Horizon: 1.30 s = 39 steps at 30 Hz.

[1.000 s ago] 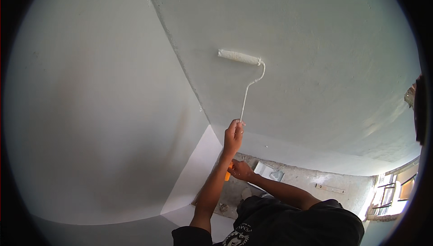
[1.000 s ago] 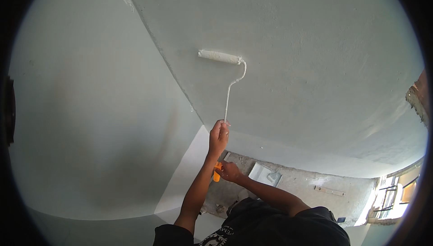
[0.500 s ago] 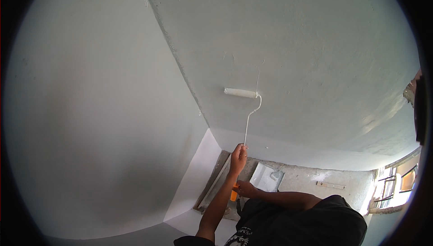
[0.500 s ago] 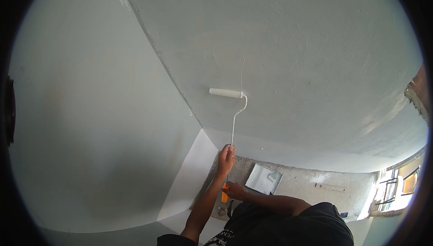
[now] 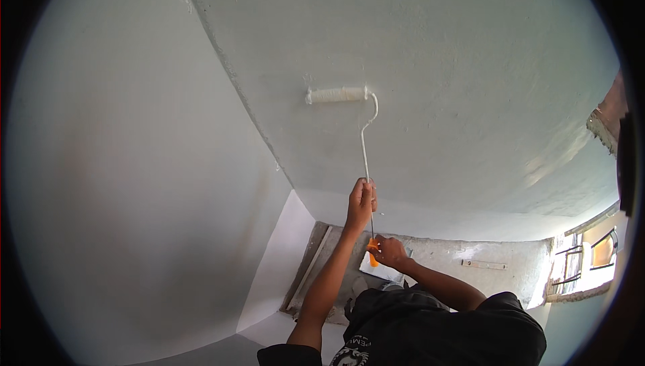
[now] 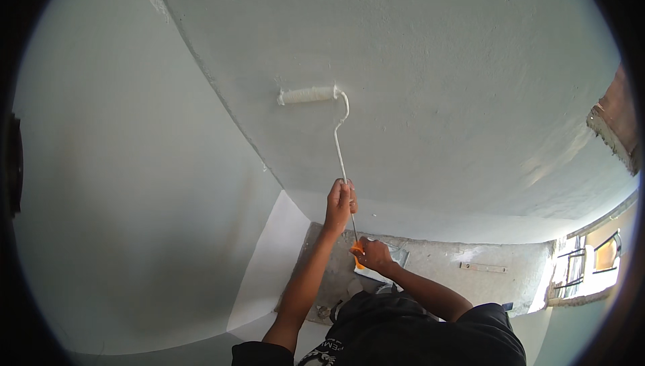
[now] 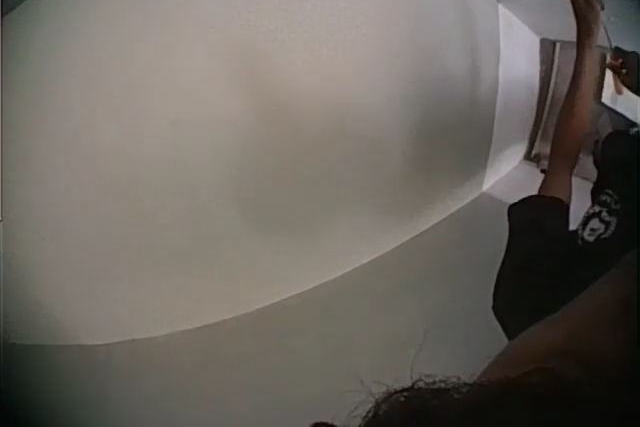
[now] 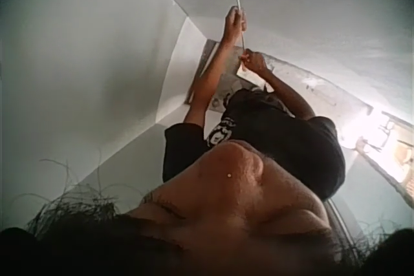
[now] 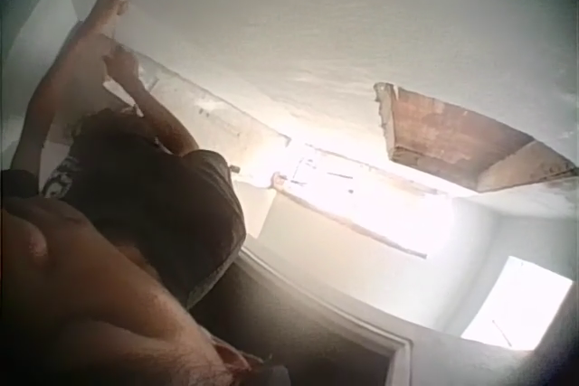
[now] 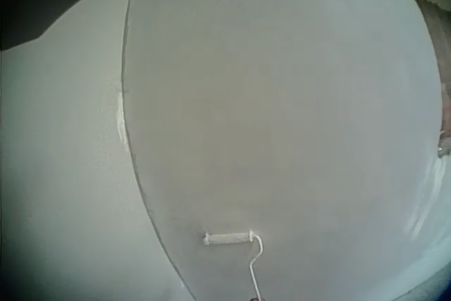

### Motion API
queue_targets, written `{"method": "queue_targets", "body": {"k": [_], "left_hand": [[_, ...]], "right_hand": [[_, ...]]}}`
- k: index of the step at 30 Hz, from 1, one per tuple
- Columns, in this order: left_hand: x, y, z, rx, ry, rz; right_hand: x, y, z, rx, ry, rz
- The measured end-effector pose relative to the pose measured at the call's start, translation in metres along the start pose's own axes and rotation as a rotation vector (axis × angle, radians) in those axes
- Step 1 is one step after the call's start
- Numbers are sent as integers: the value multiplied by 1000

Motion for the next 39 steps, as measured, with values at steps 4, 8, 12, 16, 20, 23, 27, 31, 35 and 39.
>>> {"method": "queue_targets", "body": {"k": [4,8,12,16,20,23,27,31,35,39], "left_hand": [[-20,35,-100,167,89,28],[-39,51,-128,212,83,46],[-49,33,-87,166,129,72],[-74,-7,9,-10,113,71],[-98,-26,40,-68,191,42],[-125,-27,26,-49,283,23],[-176,-9,-21,-4,363,-33],[-218,21,-94,81,433,-7],[-251,54,-166,203,446,-4],[-277,83,-200,264,385,14]], "right_hand": [[-43,42,81,-130,113,-112],[-55,75,115,-221,56,-125],[2,75,92,-141,98,-66],[102,77,59,34,100,145],[161,91,57,242,29,254],[172,116,88,269,-171,333],[152,167,158,116,-385,352],[121,226,219,-4,-449,329],[83,275,265,-78,-512,309],[63,318,286,-96,-505,290]]}}
Point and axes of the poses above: each hand's wrist, its own y-axis away from the middle knuckle, its own x-axis out of the back of the hand, z = x × y, the point moved 6 cm from there along -y, towards the middle knuckle, and after that the axes turned 5 degrees about -z, right-handed, at the moved point
